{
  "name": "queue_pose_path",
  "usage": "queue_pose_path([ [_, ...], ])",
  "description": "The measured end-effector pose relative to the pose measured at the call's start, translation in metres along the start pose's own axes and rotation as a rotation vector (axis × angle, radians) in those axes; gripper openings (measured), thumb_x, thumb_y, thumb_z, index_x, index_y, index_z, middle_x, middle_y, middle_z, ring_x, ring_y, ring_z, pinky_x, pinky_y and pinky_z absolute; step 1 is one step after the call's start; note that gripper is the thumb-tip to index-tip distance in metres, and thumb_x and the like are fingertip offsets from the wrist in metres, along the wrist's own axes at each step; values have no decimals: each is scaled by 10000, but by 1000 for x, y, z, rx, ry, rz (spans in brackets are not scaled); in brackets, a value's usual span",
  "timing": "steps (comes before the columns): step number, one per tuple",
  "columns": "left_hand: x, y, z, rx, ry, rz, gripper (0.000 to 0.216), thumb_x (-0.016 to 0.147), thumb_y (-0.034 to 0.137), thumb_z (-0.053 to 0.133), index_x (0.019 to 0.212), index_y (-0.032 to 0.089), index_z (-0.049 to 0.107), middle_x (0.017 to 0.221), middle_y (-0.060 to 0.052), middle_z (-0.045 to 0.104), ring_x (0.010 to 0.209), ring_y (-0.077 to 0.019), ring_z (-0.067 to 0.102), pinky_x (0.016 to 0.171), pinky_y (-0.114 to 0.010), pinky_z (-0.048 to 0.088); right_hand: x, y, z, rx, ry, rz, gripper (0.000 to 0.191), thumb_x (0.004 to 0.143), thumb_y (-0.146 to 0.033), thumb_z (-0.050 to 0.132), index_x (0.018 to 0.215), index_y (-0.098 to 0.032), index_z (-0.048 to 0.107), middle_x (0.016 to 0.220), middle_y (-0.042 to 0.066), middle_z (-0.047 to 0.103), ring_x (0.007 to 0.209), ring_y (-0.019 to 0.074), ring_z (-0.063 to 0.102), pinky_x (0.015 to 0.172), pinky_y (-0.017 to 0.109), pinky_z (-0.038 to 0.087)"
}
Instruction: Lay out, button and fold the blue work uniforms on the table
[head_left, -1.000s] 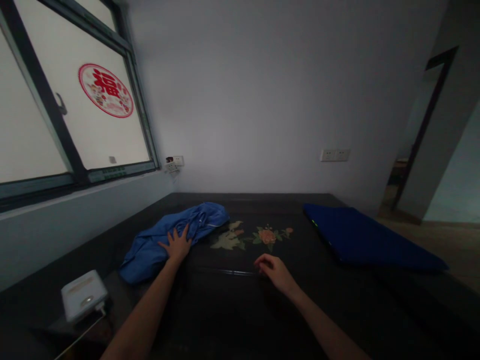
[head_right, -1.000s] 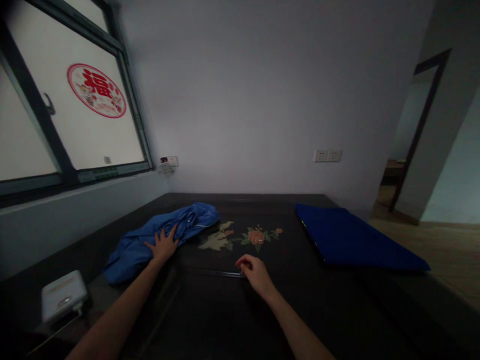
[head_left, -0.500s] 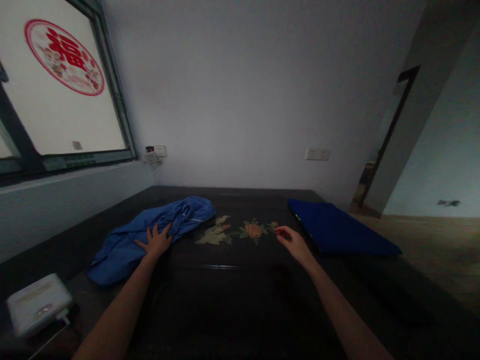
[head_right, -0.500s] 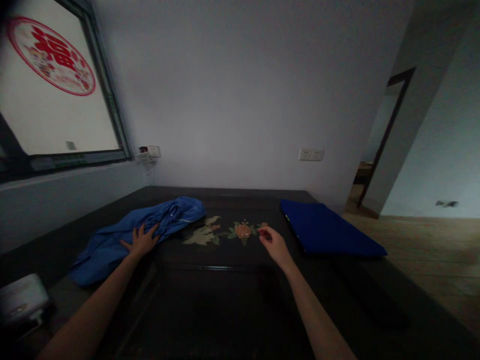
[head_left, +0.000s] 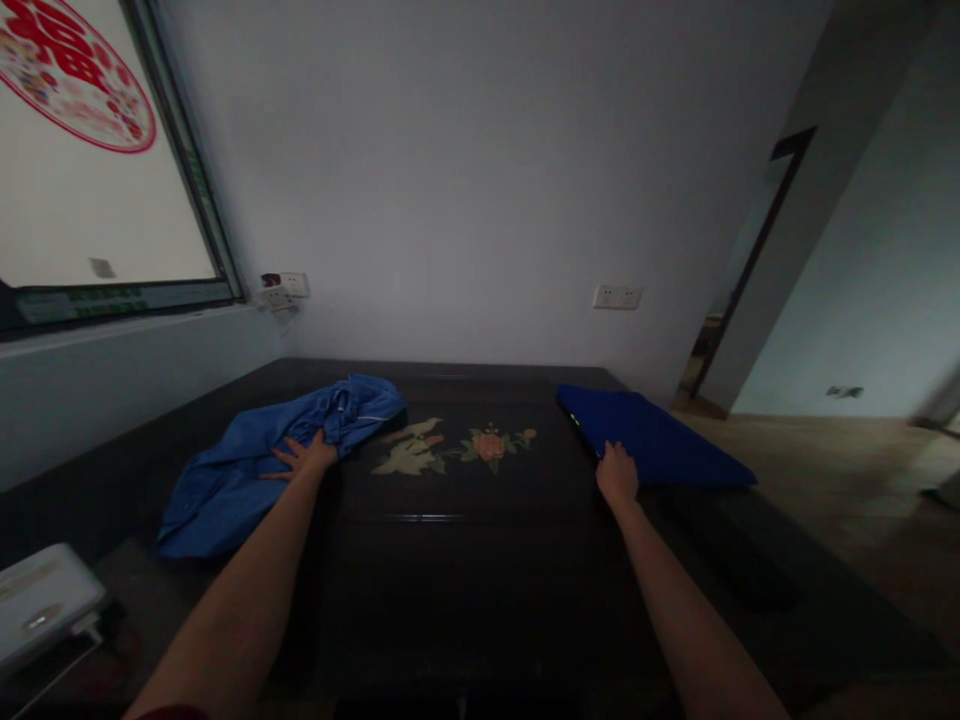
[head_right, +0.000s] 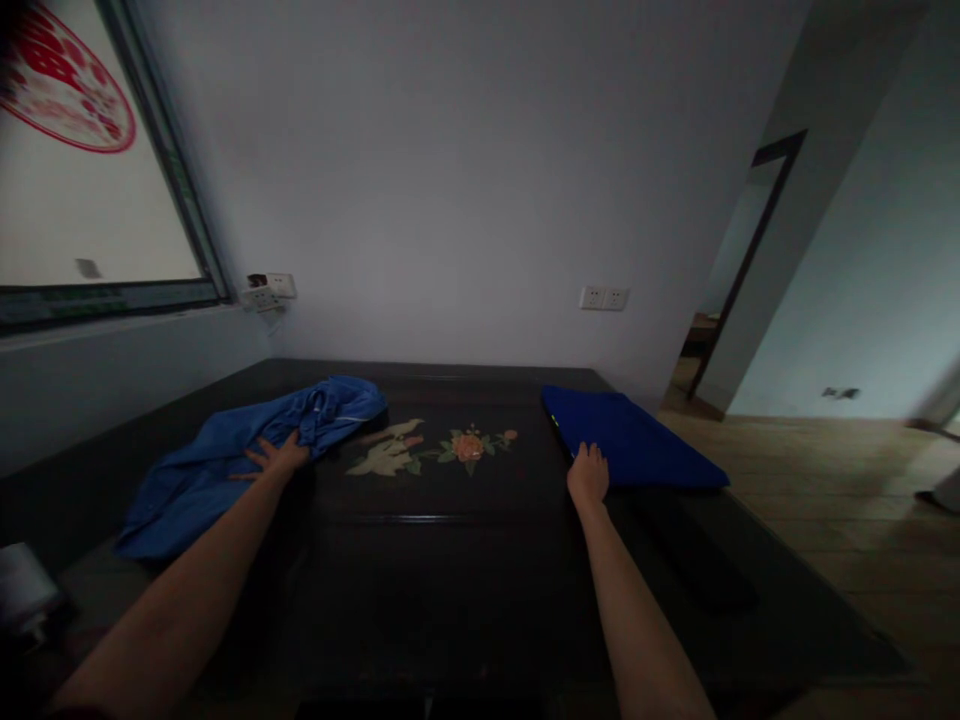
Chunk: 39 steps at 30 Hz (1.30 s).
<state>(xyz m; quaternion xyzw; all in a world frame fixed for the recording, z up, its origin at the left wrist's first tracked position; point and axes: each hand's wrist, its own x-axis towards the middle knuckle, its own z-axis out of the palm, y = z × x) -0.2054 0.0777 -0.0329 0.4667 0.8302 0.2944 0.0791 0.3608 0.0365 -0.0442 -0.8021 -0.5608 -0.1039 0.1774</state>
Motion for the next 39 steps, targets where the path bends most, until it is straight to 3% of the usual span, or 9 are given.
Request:
queue_pose_path([
  [3, -11, 3, -3, -12, 114, -98, 593, 835, 481, 484, 1369, 244, 379, 1537, -141, 102, 1314, -538, 105, 863, -790, 185, 6, 7, -1, 29, -15, -1, 459, 843, -40, 328, 1246, -88, 542, 1215, 192, 596, 1111, 246, 572, 919, 340, 399],
  [6, -27, 10, -12, 75, 162, 52, 611, 811, 426, 544, 1375, 261, 378, 1547, -110, 79, 1330, -528, 36, 886, -785, 163, 8, 13, -3, 67, -23, 16, 484, 832, -22, 311, 1235, -115, 562, 1087, 171, 665, 983, 234, 639, 817, 316, 452],
  [10, -48, 36, -18, 229, 215, 305, 495, 840, 371, 499, 1322, 259, 472, 1497, -139, 252, 1389, -411, 65, 986, -747, 44, 7, 16, -5, 109, -17, 37, 480, 841, -48, 325, 1250, -130, 563, 1076, 169, 675, 967, 239, 650, 812, 320, 457],
  [14, -65, 53, 0, 297, 94, 518, 386, 864, 308, 449, 1229, 275, 569, 1439, -95, 383, 1390, -347, 152, 1029, -715, -14, 8, 20, -8, 150, -35, 5, 443, 864, -102, 351, 1239, -138, 584, 1057, 153, 692, 951, 243, 658, 816, 318, 463],
  [19, -74, 43, 25, 270, -86, 494, 388, 905, 305, 382, 1253, 295, 552, 1385, -73, 469, 1352, -338, 255, 1009, -741, 45, 10, 19, -10, 255, -47, -113, 406, 885, -158, 375, 1220, -166, 604, 1178, 93, 653, 1064, 221, 613, 905, 302, 443],
  [26, -82, 59, 29, 38, -174, 552, 350, 886, 244, 407, 1168, 228, 614, 1328, -103, 526, 1287, -293, 391, 1067, -639, 126, -27, -60, -31, 487, -180, -355, 356, 870, -162, 417, 1132, -202, 656, 1156, 58, 668, 1100, 209, 597, 943, 322, 432],
  [32, -106, 89, 38, -147, -350, 622, 377, 912, 339, 363, 1080, 172, 657, 1140, -87, 663, 1081, -215, 591, 957, -336, 428, -104, -141, -74, 538, -381, -510, 362, 893, -204, 425, 1205, -174, 607, 1128, 112, 674, 1043, 256, 625, 907, 360, 437],
  [35, -113, 93, 39, -197, -376, 620, 458, 930, 401, 297, 1065, 149, 655, 1072, -89, 689, 1008, -212, 628, 880, -304, 473, -150, -159, -98, 624, -537, -677, 468, 894, -388, 480, 1306, -169, 520, 1242, 130, 607, 1117, 277, 578, 950, 400, 414],
  [39, -114, 90, 40, -252, -361, 615, 406, 892, 407, 403, 1111, 143, 620, 1082, -98, 680, 990, -217, 632, 864, -308, 488, -196, -162, -123, 711, -706, -988, 557, 857, -468, 543, 1356, -233, 461, 1476, 91, 353, 1346, 247, 325, 1086, 378, 275],
])
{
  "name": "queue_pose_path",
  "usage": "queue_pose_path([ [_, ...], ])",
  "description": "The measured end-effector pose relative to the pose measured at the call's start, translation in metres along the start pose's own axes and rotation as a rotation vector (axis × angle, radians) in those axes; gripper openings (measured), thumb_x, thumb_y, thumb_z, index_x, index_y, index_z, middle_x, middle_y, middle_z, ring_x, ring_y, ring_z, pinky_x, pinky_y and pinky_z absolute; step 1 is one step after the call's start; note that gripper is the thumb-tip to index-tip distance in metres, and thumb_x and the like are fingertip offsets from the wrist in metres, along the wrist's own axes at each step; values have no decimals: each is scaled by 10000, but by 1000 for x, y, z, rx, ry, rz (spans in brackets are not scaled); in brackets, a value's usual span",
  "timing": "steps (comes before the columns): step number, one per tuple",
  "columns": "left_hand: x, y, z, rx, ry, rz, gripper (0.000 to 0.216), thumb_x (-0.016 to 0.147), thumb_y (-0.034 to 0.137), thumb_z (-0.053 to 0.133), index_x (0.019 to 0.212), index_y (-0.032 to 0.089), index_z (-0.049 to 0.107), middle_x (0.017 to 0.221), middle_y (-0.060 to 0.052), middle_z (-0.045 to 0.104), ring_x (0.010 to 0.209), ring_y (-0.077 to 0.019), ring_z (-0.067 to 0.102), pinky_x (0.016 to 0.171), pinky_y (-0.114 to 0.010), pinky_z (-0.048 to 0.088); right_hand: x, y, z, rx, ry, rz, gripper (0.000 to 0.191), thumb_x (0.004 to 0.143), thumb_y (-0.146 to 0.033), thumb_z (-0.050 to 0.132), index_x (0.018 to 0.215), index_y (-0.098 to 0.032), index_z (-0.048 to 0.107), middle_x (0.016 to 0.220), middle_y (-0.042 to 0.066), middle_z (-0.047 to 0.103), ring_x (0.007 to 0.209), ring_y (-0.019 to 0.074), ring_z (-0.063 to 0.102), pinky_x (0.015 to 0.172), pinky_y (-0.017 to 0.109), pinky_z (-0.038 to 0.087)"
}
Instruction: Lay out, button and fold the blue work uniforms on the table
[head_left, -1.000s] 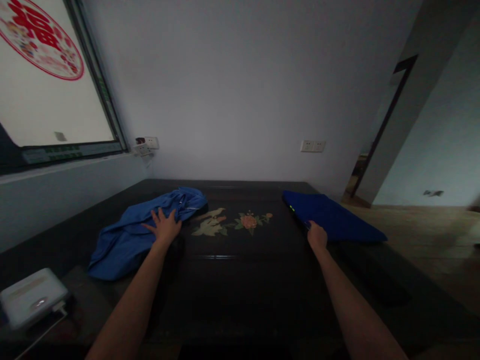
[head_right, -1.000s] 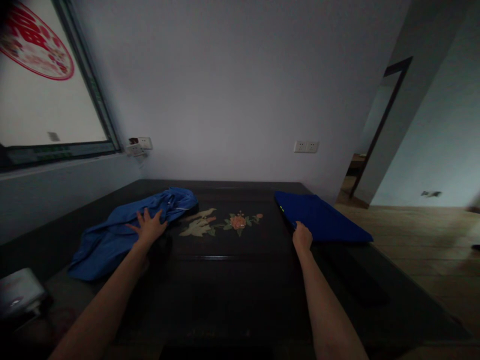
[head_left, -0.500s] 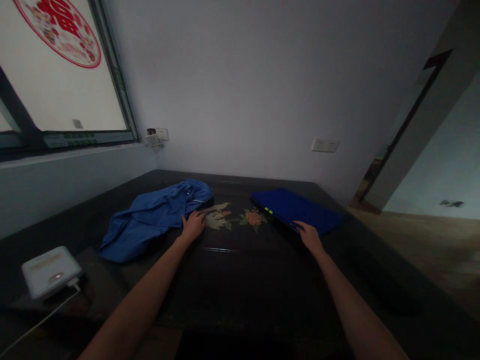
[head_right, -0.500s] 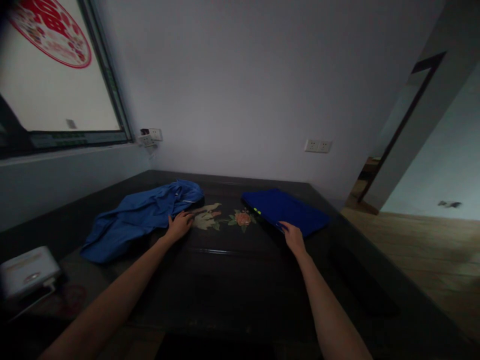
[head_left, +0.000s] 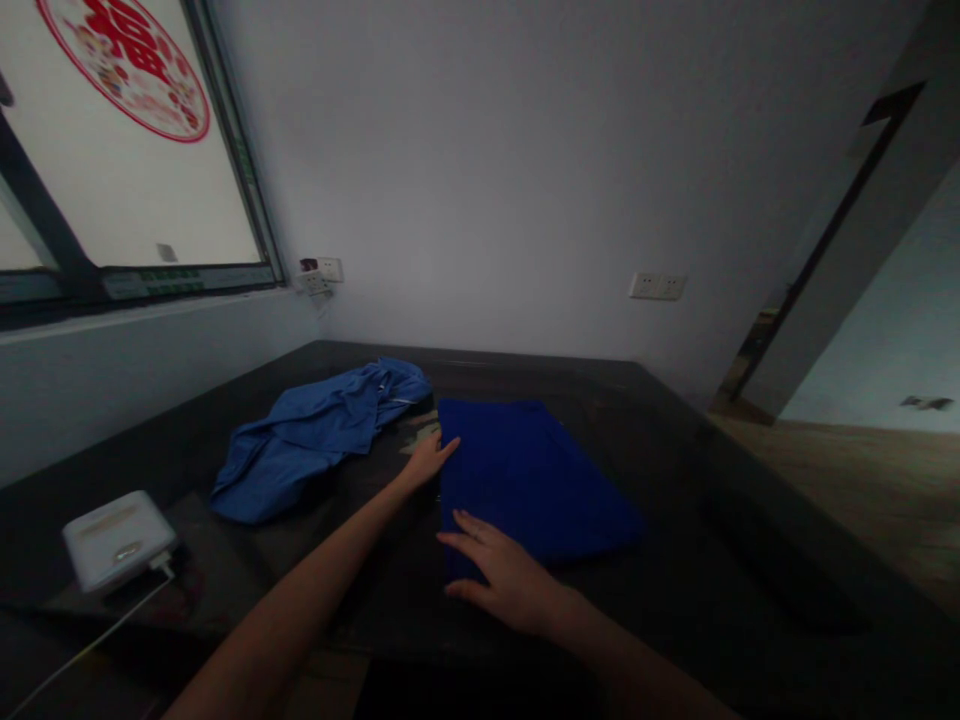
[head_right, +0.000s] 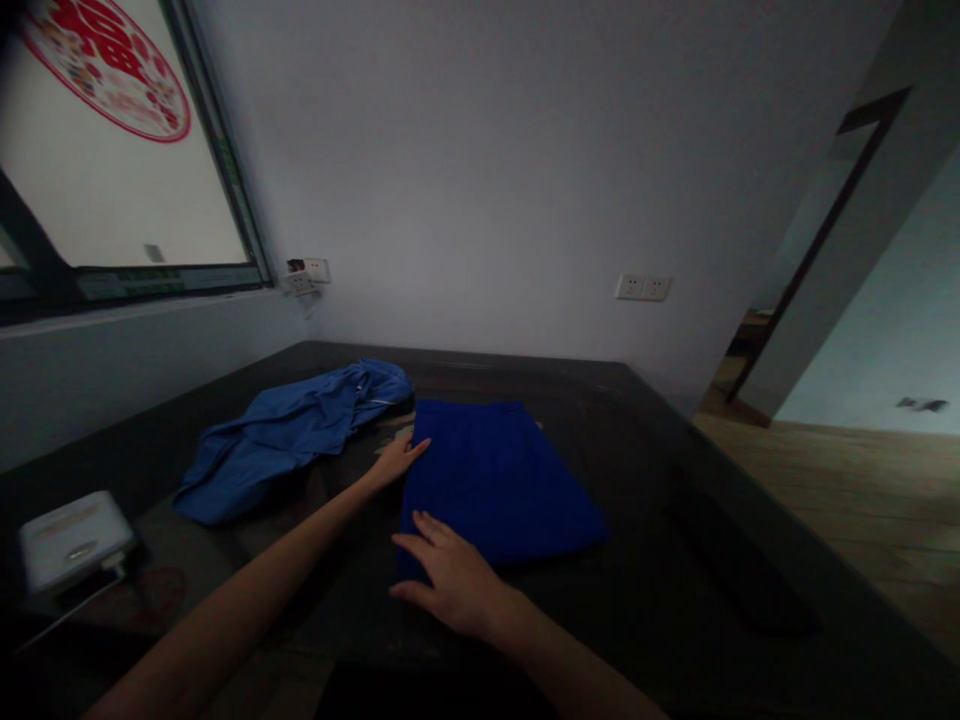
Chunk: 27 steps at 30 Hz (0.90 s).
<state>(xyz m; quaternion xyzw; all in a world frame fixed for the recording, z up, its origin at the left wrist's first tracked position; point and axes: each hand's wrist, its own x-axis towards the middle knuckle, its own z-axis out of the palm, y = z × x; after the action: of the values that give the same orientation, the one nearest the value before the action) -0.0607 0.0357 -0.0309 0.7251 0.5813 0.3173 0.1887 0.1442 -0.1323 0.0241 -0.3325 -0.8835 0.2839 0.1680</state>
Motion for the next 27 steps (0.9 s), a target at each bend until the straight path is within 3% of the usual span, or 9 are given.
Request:
queue_pose_path([
  [2, 1, -3, 0, -8, 60, 13, 383, 836, 348, 511, 1147, 141, 594, 1142, -108, 648, 1060, -224, 596, 925, -329, 462, -13, -9, 4, -6, 24, -30, 453, 867, -393, 553, 1299, -262, 522, 1454, 65, 390, 1330, 234, 338, 1080, 367, 280],
  [6, 4, -5, 3, 13, 140, 12, 391, 768, 248, 575, 1144, 143, 591, 1167, -118, 612, 1129, -243, 546, 1002, -385, 412, -43, -4, 5, -73, 239, 203, 212, 871, -232, 514, 1020, -254, 664, 1073, 60, 631, 1034, 226, 546, 918, 352, 401],
  [8, 7, -2, 7, 15, 166, 12, 420, 776, 212, 550, 1191, 149, 560, 1235, -117, 570, 1184, -240, 508, 1040, -395, 376, -55, 4, 5, -69, 242, 291, 180, 866, -215, 499, 924, -250, 666, 975, 49, 637, 940, 217, 568, 849, 335, 418],
  [11, 8, 11, 11, -40, 160, 25, 439, 818, 198, 495, 1257, 170, 502, 1272, -107, 554, 1205, -225, 499, 1057, -390, 359, -61, 11, 5, -67, 196, 304, 179, 864, -218, 497, 944, -249, 654, 998, 47, 625, 959, 218, 553, 852, 331, 407],
  [15, 3, 37, 11, -169, 80, 66, 407, 876, 226, 421, 1280, 215, 464, 1217, -75, 599, 1152, -209, 546, 1007, -378, 410, -47, 12, 4, -115, 152, 300, 195, 866, -216, 499, 997, -231, 643, 1031, 66, 610, 985, 233, 533, 871, 357, 401],
  [20, -16, 72, 2, -226, -25, 299, 377, 904, 241, 367, 1258, 205, 494, 1234, -47, 599, 1144, -177, 549, 1034, -332, 381, -22, 16, 4, -148, 113, 302, 200, 867, -208, 512, 1004, -201, 657, 1062, 90, 601, 1030, 247, 520, 910, 377, 391],
  [27, -35, 93, 1, -344, -80, 369, 420, 900, 272, 408, 1300, 179, 496, 1335, -56, 539, 1265, -196, 454, 1090, -347, 326, 18, 44, -4, -113, 147, 245, 226, 854, -190, 527, 1035, -139, 653, 1069, 123, 617, 1048, 241, 540, 924, 350, 411],
])
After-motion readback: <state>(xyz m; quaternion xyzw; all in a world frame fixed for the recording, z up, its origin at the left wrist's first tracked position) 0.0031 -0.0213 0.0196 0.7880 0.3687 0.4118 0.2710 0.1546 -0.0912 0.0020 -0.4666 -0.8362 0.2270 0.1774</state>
